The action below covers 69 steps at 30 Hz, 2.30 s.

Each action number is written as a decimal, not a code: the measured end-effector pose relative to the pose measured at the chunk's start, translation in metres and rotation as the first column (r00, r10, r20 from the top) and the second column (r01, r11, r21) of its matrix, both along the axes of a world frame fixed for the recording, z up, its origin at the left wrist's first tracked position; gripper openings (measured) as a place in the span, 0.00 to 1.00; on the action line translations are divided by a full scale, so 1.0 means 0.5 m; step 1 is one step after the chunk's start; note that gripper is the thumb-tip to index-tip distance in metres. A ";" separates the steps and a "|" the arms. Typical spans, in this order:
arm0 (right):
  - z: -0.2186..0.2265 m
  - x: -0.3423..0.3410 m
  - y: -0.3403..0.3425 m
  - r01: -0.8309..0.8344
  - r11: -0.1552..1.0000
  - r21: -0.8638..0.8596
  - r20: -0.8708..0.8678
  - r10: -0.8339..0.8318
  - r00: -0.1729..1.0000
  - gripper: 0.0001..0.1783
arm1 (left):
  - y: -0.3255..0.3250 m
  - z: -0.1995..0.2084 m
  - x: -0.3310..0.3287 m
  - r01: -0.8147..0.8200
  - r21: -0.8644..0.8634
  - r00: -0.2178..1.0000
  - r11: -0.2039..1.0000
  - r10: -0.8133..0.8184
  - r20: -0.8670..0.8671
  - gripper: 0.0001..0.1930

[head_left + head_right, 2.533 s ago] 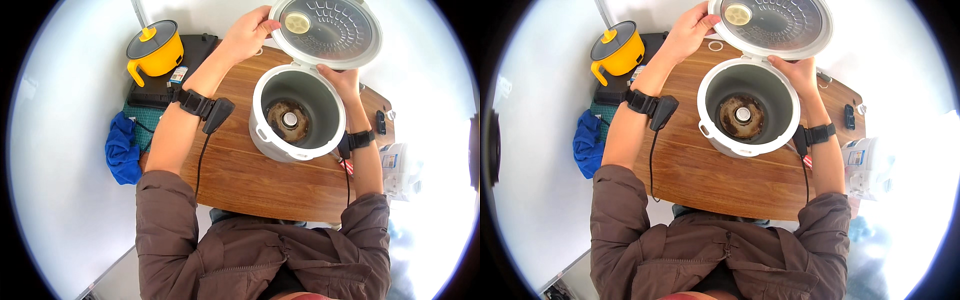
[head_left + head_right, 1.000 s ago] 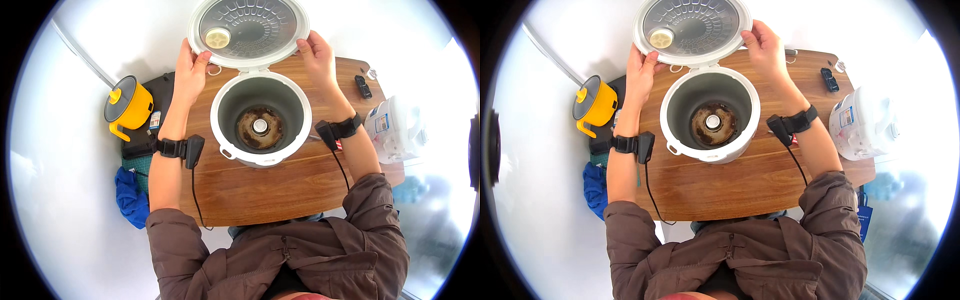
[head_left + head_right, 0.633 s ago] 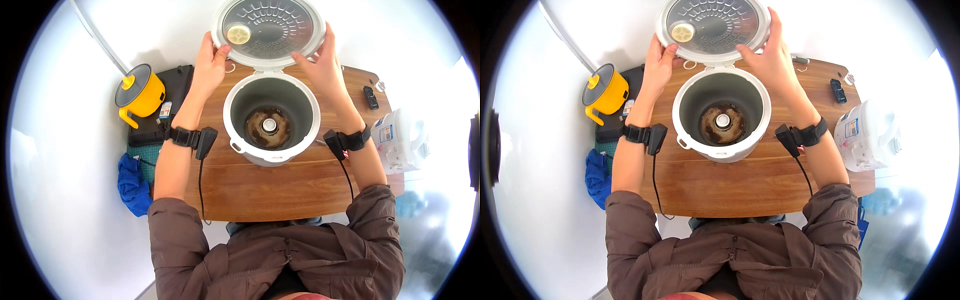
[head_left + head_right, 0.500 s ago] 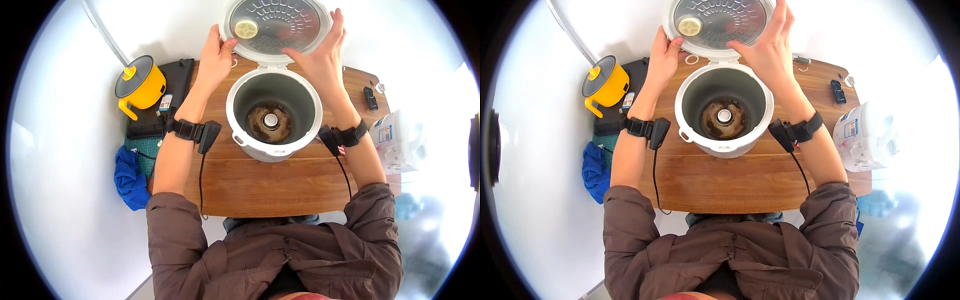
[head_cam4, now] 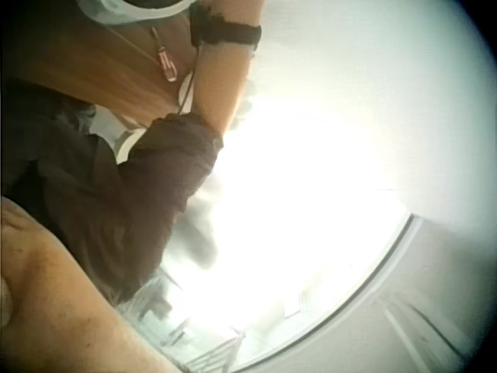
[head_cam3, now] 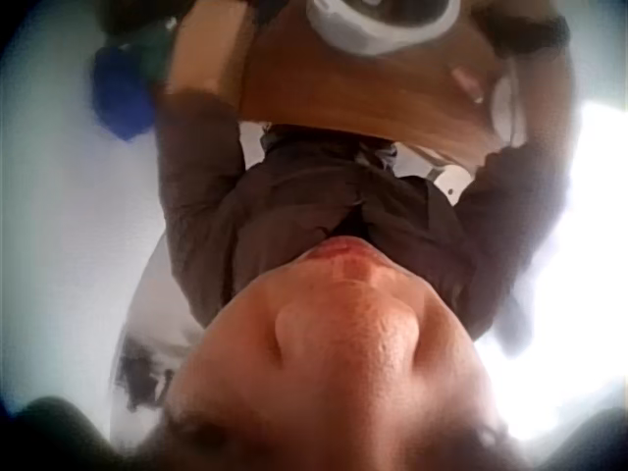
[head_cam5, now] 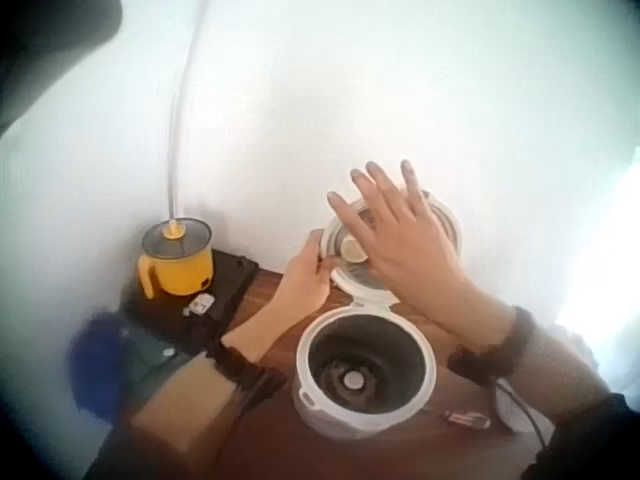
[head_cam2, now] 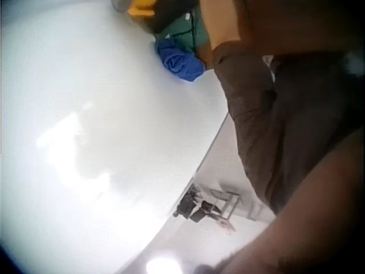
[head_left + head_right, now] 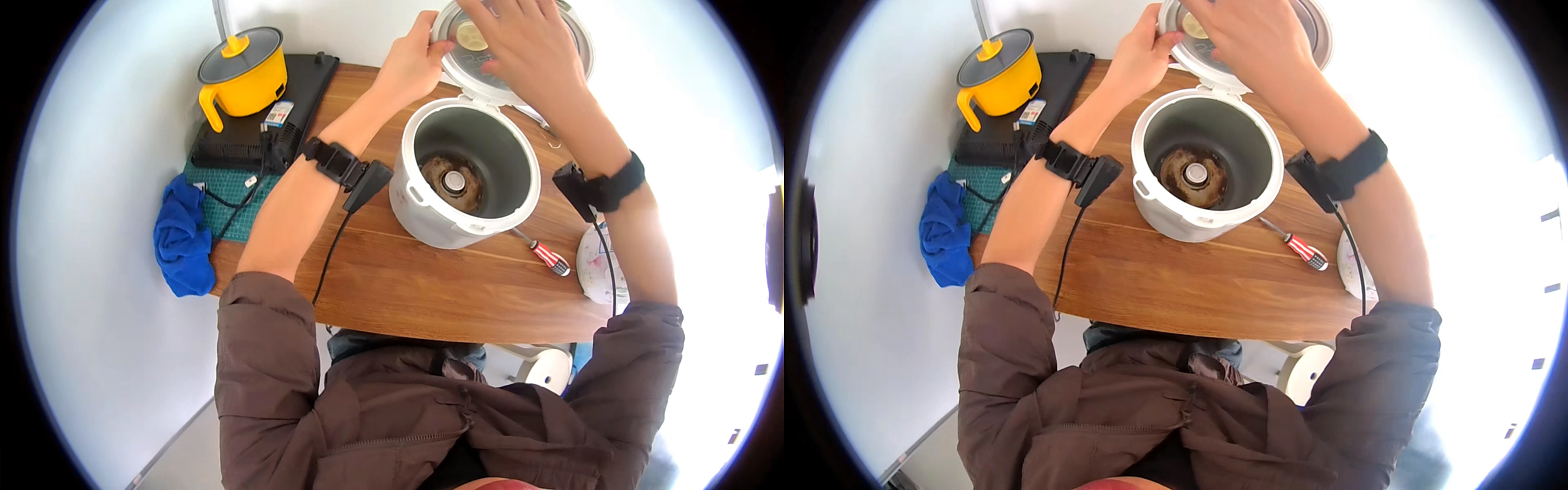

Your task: The person disassembles two white rice cookers on a wooden table. They use a screwdriver to remove a small cap from the lid of the first cooker, then open the lid to reveal the inner pot. They repeat the process with a second cooker, removing the cap and opening the lid.

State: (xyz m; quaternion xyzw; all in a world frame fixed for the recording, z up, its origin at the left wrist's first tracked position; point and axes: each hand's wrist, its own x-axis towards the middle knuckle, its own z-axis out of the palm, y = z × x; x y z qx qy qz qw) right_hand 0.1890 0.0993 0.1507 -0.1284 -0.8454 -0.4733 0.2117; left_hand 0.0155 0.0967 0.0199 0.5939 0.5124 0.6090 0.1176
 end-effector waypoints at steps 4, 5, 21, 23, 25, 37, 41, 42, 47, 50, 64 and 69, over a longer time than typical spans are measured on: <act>-0.017 -0.052 0.011 0.050 0.998 0.023 0.066 -0.052 0.996 0.40 | -0.004 -0.008 -0.007 0.018 0.069 1.000 0.997 -0.016 -0.019 0.22; -0.021 -0.063 0.013 0.064 0.998 0.027 0.061 -0.066 0.996 0.38 | -0.002 -0.009 -0.007 0.048 0.095 0.999 0.994 -0.048 0.000 0.23; -0.035 -0.079 -0.033 0.090 0.994 -0.068 -0.045 -0.093 0.995 0.24 | -0.006 0.011 0.032 -0.070 0.175 0.997 0.982 0.067 0.026 0.22; -0.039 -0.078 -0.030 0.112 0.991 -0.070 -0.045 -0.115 0.992 0.26 | -0.018 0.014 0.027 -0.053 0.086 0.998 0.995 0.050 0.035 0.21; -0.035 -0.076 -0.034 0.103 0.995 -0.016 -0.032 -0.103 0.994 0.28 | -0.018 0.010 0.016 -0.027 0.090 0.999 0.996 0.025 0.025 0.21; 0.088 -0.009 -0.039 0.126 0.940 -0.316 0.040 -0.119 0.992 0.20 | -0.047 0.005 0.015 -0.001 -0.015 1.000 1.000 0.001 -0.002 0.27; 0.079 -0.012 -0.037 0.076 0.934 -0.349 -0.063 -0.104 0.993 0.17 | -0.035 -0.007 0.018 -0.007 0.077 1.000 0.997 0.006 0.016 0.26; 0.076 -0.011 -0.036 0.064 0.933 -0.354 -0.080 -0.098 0.992 0.16 | -0.033 -0.008 0.020 -0.011 0.092 1.000 0.996 0.010 0.011 0.25; 0.067 -0.016 -0.048 0.027 0.916 -0.400 -0.153 -0.096 0.984 0.14 | -0.026 -0.024 0.023 -0.074 0.230 0.995 0.970 0.087 -0.050 0.24; 0.067 -0.014 -0.052 0.032 0.919 -0.394 -0.154 -0.101 0.983 0.14 | -0.028 -0.022 0.028 -0.089 0.195 0.993 0.977 0.103 -0.060 0.24; 0.053 0.016 -0.026 -0.363 0.914 -0.179 -0.298 0.301 0.906 0.26 | -0.014 -0.068 0.018 0.186 0.010 0.971 0.982 -0.185 0.153 0.17; -0.044 0.064 0.099 -0.496 0.866 -0.056 -0.898 0.173 0.404 0.36 | 0.008 -0.066 0.012 0.284 0.006 0.936 0.959 -0.279 0.214 0.14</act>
